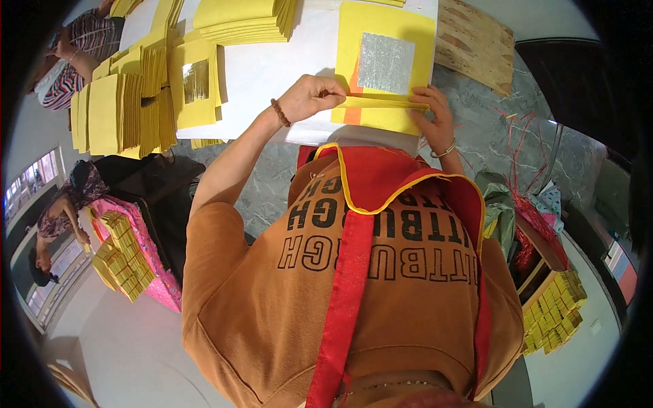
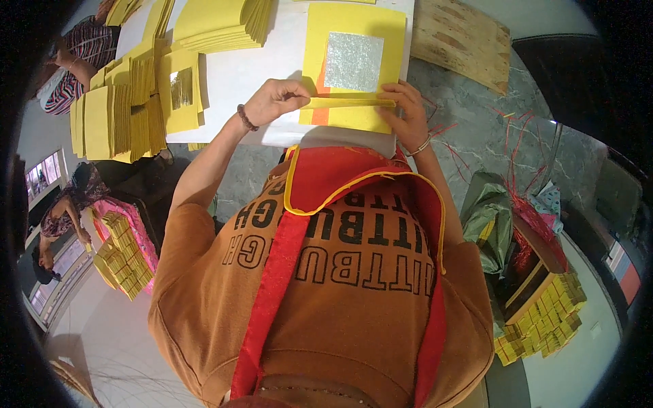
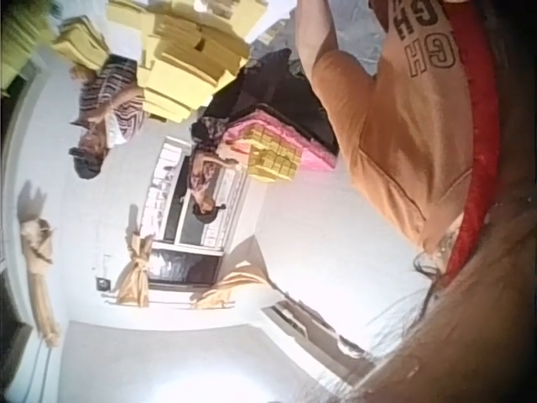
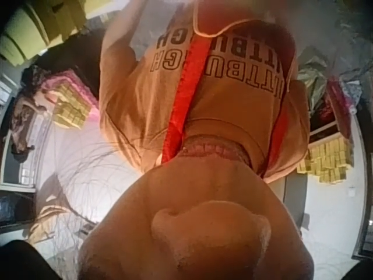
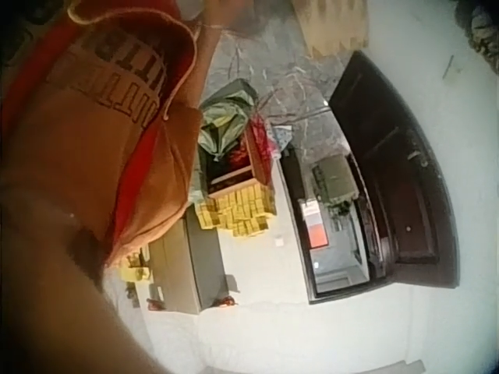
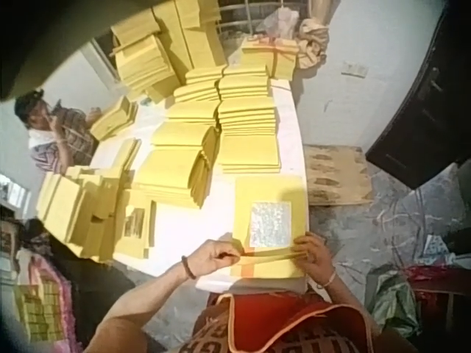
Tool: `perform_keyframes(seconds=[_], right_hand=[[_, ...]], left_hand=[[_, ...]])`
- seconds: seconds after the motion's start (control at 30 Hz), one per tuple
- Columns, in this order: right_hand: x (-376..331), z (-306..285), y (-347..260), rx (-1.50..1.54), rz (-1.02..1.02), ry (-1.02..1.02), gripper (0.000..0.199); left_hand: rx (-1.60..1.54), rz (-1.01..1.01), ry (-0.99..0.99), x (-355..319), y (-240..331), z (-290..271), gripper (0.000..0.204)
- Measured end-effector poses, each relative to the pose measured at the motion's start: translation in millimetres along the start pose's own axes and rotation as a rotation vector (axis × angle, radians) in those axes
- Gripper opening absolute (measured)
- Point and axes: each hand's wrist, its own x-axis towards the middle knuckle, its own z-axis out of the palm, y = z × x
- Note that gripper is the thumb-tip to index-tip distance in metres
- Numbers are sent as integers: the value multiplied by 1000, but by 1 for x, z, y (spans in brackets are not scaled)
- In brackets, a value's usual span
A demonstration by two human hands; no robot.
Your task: Folding sheets of yellow ritual paper with gold foil squares into stacks.
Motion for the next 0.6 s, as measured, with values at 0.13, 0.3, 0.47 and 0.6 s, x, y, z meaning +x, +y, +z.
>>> perform_keyframes(seconds=[0.13,0.3,0.47,0.6], right_hand=[[1,4,8,-34,-48,12,20],[-3,9,13,69,46,57,18],[11,-2,-10,-109,-126,59,19],[14,-13,-35,-434,-306,41,20]], left_hand=[[141,117,-40,-8,12,-7,29],[665,410,192,-1,5,2,57],[986,519,408,12,-2,9,46],[973,616,359,-4,0,15,40]])
